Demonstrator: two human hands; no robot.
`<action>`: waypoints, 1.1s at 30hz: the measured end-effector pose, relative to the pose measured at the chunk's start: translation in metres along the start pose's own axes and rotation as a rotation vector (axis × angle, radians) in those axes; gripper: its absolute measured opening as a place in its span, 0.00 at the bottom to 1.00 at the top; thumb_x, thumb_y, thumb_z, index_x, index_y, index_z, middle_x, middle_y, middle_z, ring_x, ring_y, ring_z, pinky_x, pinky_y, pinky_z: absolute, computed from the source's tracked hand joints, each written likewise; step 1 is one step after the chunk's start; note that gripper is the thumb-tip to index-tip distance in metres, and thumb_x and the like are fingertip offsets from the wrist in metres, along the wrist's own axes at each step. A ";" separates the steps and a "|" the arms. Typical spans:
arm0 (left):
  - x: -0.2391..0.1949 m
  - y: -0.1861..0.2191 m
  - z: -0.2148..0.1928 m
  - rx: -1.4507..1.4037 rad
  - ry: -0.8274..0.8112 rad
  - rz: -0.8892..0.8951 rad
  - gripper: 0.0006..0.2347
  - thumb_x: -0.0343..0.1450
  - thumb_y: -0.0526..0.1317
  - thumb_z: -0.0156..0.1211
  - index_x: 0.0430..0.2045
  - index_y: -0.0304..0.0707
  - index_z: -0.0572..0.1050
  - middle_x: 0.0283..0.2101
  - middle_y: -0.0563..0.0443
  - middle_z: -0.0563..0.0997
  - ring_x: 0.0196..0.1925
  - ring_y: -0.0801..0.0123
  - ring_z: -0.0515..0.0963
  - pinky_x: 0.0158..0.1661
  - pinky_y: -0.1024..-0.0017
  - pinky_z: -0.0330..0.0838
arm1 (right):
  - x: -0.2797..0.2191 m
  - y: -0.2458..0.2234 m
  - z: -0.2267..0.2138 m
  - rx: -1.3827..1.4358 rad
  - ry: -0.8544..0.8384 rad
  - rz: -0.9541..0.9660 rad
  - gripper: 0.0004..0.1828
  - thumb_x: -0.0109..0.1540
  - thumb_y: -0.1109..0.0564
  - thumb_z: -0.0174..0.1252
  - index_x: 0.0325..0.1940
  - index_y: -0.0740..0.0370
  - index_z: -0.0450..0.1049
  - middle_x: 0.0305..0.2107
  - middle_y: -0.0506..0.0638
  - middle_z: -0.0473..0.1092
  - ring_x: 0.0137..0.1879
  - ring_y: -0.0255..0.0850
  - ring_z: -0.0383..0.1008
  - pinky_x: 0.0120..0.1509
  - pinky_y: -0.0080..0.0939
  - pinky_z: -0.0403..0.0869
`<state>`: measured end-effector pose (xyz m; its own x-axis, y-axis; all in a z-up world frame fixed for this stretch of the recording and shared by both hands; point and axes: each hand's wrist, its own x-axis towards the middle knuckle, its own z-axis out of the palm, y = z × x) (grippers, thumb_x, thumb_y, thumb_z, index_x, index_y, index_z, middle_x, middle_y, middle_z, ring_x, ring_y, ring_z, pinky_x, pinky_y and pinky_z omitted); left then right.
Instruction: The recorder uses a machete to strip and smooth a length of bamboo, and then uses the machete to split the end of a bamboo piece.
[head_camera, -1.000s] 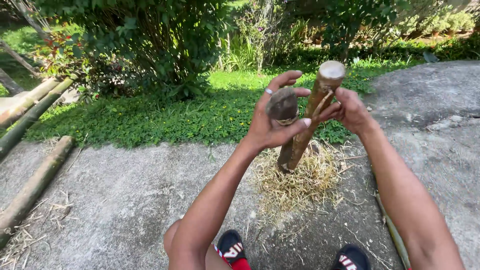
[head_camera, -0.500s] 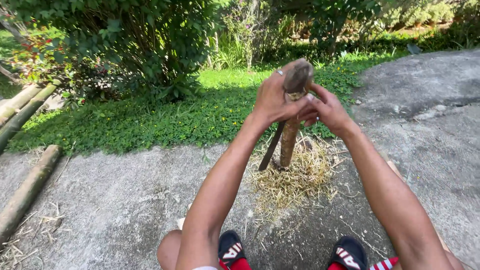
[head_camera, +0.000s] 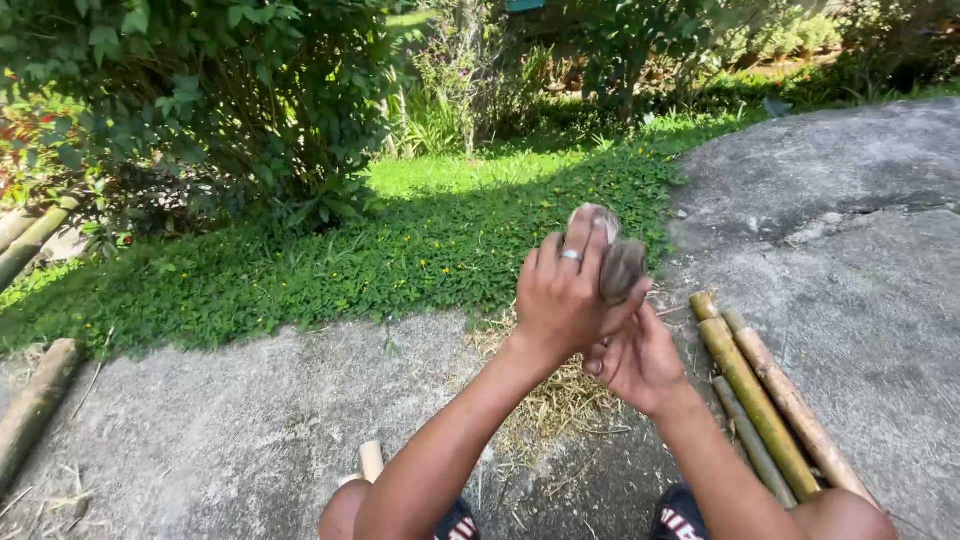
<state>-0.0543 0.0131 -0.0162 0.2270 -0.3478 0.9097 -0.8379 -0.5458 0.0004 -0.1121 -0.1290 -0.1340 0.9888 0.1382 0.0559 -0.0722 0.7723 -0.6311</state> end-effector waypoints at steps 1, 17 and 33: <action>-0.003 0.003 -0.004 -0.010 -0.004 0.004 0.32 0.69 0.60 0.64 0.56 0.28 0.74 0.62 0.37 0.74 0.50 0.47 0.80 0.45 0.57 0.76 | -0.007 0.004 0.000 0.002 0.009 -0.007 0.33 0.73 0.32 0.27 0.62 0.56 0.64 0.39 0.52 0.78 0.40 0.45 0.81 0.36 0.45 0.76; 0.016 -0.074 -0.009 -0.297 -0.315 0.037 0.24 0.70 0.40 0.57 0.63 0.33 0.70 0.70 0.41 0.68 0.60 0.47 0.76 0.55 0.54 0.75 | -0.066 0.087 -0.050 0.036 0.562 0.141 0.16 0.69 0.53 0.45 0.55 0.65 0.64 0.32 0.57 0.73 0.34 0.46 0.77 0.37 0.49 0.80; 0.012 -0.114 0.054 -0.620 -0.136 -0.345 0.13 0.71 0.39 0.67 0.45 0.34 0.72 0.60 0.35 0.65 0.55 0.53 0.76 0.51 0.62 0.82 | -0.023 0.006 0.023 -0.982 0.553 -0.407 0.13 0.69 0.58 0.47 0.52 0.71 0.67 0.25 0.51 0.70 0.28 0.36 0.74 0.31 0.38 0.77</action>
<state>0.0705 0.0300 -0.0281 0.5557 -0.3473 0.7554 -0.8255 -0.1223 0.5510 -0.1382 -0.1131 -0.1214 0.8553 -0.4779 0.2001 0.1513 -0.1390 -0.9787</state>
